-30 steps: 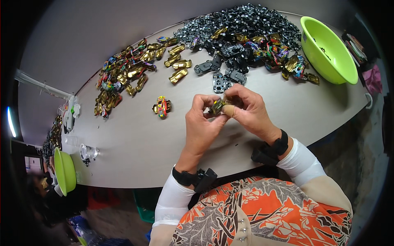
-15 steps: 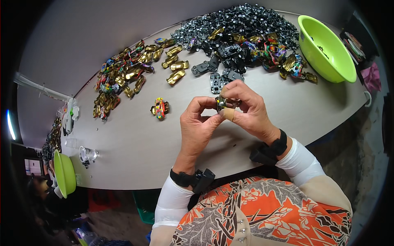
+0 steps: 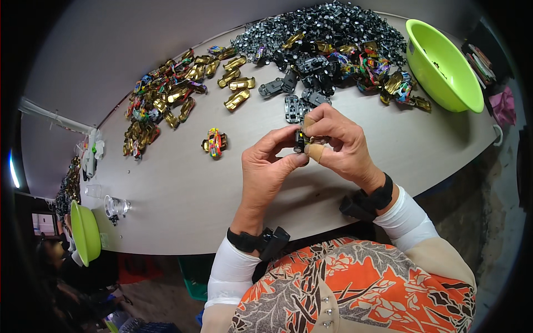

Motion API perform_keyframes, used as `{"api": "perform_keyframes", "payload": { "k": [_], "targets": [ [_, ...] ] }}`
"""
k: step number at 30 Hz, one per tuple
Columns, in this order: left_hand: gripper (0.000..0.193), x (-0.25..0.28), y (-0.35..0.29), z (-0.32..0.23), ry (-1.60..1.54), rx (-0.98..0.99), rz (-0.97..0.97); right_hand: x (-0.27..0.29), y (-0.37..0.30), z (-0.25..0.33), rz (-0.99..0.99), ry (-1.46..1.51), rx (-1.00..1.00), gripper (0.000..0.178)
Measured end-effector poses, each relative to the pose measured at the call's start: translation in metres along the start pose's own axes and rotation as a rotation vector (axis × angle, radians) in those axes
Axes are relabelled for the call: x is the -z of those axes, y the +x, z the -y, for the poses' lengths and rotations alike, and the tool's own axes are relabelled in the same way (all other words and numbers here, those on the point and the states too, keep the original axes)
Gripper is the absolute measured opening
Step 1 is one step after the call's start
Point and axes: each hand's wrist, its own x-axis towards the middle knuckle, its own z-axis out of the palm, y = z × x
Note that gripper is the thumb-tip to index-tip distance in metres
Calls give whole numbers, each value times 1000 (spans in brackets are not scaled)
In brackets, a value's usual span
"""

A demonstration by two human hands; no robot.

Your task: The person sits at a table and assembles small toy cars by hand. They pick up black chassis and colorful car bodies from piles on the table, fit the bodies onto the chassis, and place the completed units back on the table. The process is repeated continuously throughout the clip.

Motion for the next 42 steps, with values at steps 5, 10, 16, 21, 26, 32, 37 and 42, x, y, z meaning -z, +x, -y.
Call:
{"api": "perform_keyframes", "payload": {
  "k": [5,10,16,21,26,32,37,42],
  "targets": [
    [45,3,1,4,68,-111,41,5,2,3,72,20,-4,16],
    [45,2,1,2,164,-128,39,4,3,10,99,2,-63,18],
    [45,-7,-2,2,519,-290,72,2,0,7,8,47,-192,17],
    [47,-5,0,9,564,-330,40,0,0,6,-3,-26,-145,16],
    [45,-4,0,3,143,-41,37,3,1,2,34,154,-233,18],
    [33,12,4,-1,-322,328,109,2,2,1,114,78,-140,13],
    [29,17,5,2,-229,315,46,16,7,7,174,256,-314,3],
    [26,16,4,2,-164,314,74,19,6,2,272,160,-319,5]
  ]
}}
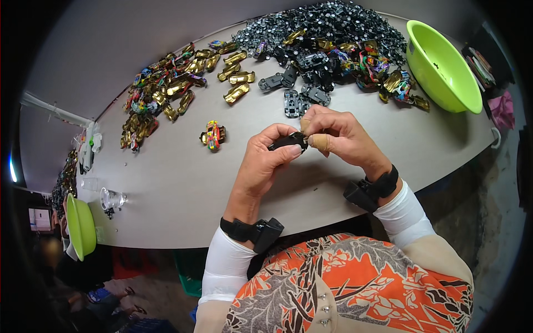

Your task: The person sits at a table and assembles small toy cars by hand. They pick up black chassis and colorful car bodies from piles on the table, fit the bodies onto the chassis, and place the completed units back on the table. The process is repeated continuously throughout the clip.

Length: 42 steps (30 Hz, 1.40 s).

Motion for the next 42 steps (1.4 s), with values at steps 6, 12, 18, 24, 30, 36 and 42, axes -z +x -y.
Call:
{"api": "perform_keyframes", "payload": {
  "k": [6,12,18,24,30,36,42],
  "targets": [
    [23,-6,-1,1,186,-56,-15,0,-2,-6,1,19,-167,1],
    [15,-4,1,7,402,-80,-88,-8,-2,-24,-100,-221,-112,3],
    [16,-1,6,5,236,51,-115,3,3,-15,-57,111,-330,3],
    [17,5,7,1,199,98,-140,10,2,-13,-143,153,-302,6],
    [17,3,8,6,253,57,-115,0,1,-7,-6,19,-361,10],
    [15,0,7,10,361,5,-109,0,1,-13,-5,-75,-261,15],
    [17,3,7,15,434,-8,-121,-4,0,-35,-47,-230,-235,19]
  ]
}}
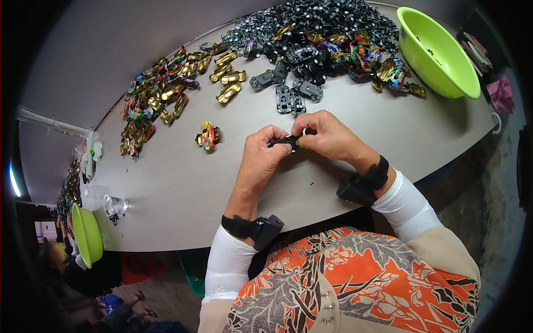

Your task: The person sits at a table and assembles small toy cars by hand. They pick up black chassis and colorful car bodies from piles on the table, fit the bodies onto the chassis, and place the completed units back on the table. The process is repeated continuously throughout the clip.

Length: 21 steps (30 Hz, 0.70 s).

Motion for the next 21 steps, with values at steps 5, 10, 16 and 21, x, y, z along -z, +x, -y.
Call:
{"api": "perform_keyframes", "payload": {
  "k": [5,10,16,21],
  "targets": [
    [21,0,-3,-13,-98,-36,-10,-2,1,13,-81,-9,48,20],
    [26,7,4,-3,-441,-107,-173,-10,0,11,-29,106,131,15],
    [23,4,0,-8,-508,-105,-43,6,-6,24,-113,256,7,3],
    [24,2,-2,-7,-388,-88,94,17,-6,24,-42,354,89,5]
  ]
}}
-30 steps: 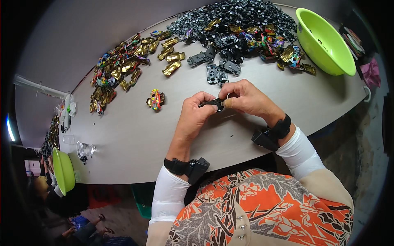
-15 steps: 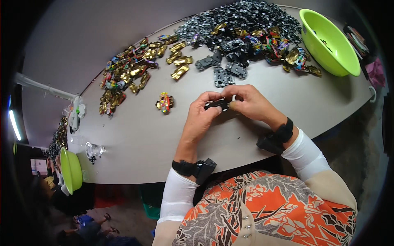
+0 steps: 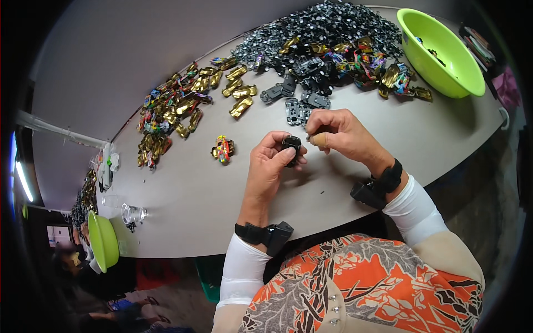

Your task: The person sits at a table and assembles small toy cars by hand. They pick up black chassis and colorful car bodies from piles on the table, fit the bodies onto the chassis, and place the completed units back on the table. The process is repeated continuously throughout the clip.

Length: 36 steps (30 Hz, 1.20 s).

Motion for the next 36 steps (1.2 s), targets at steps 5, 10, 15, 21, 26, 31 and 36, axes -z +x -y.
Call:
{"api": "perform_keyframes", "payload": {
  "k": [5,10,15,21,26,31,36],
  "targets": [
    [19,-1,-2,1,55,-12,52,1,-2,6,66,-25,76,6],
    [24,-2,-4,1,141,39,38,1,0,-1,97,-117,152,7],
    [17,-7,-6,-2,206,114,9,-2,-4,4,83,-193,-90,10],
    [15,-6,-7,2,331,165,-21,-11,0,-20,-5,-470,99,12],
    [13,-2,-10,8,342,207,-23,-10,3,-22,125,-530,-4,9],
    [19,10,-44,0,278,109,-130,0,9,-25,94,-323,9,15],
    [24,50,-165,-9,224,16,-302,27,21,-26,-336,-635,264,20]
  ]
}}
